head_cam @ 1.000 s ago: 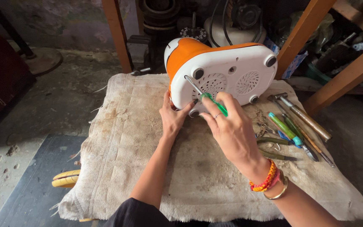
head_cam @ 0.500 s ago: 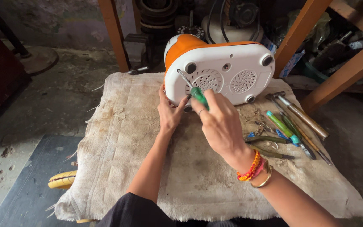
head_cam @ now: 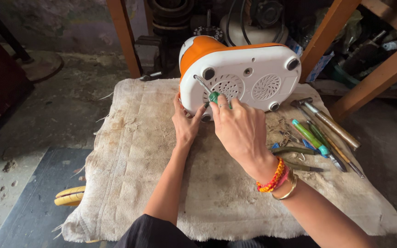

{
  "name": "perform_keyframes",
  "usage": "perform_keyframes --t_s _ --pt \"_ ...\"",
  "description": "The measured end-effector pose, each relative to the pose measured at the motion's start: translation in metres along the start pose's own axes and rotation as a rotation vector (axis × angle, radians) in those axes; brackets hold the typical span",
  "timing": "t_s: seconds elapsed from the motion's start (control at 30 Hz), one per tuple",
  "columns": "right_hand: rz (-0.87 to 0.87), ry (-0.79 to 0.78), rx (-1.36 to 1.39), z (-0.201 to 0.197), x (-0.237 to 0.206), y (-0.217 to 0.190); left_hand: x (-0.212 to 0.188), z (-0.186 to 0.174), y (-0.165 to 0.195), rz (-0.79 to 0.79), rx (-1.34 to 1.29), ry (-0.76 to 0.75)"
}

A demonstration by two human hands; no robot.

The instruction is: The person flips an orange and white mixer base upside down on a cloth-covered bench, unscrews multiple screws from its underside using a screwdriver and pliers, then pries off the white base cover and lifts out internal metal components, setting the cover and parts on the bench.

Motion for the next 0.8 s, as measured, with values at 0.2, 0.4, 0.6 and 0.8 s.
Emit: perform_keyframes --t_s 0.2,0.4,0.6,0.8 --pt "-0.19 0.161 0.026 -0.02 -0.001 -0.01 0.001 0.0 0.003 -0.012 -0.018 -0.001" --pt "-0.191 0.169 0.103 -0.021 0.003 -0.008 0.0 -0.001 0.003 0.043 -0.039 0.003" --pt "-0.034 -0.069 -0.054 0.007 -0.001 0.004 0.0 -0.001 0.0 -0.045 0.01 -0.003" --pt "-0.232 0.134 -0.07 -0.005 -0.007 -0.002 0.0 -0.003 0.005 -0.016 0.028 0.0"
Point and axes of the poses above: each hand's wrist, its own x-axis towards the middle knuckle, its own z-axis out of the palm, y = z × x, the point moved 6 cm from there along x, towards the middle knuckle, and after that the axes turned 11 degrees about y, right-handed, at the moved point
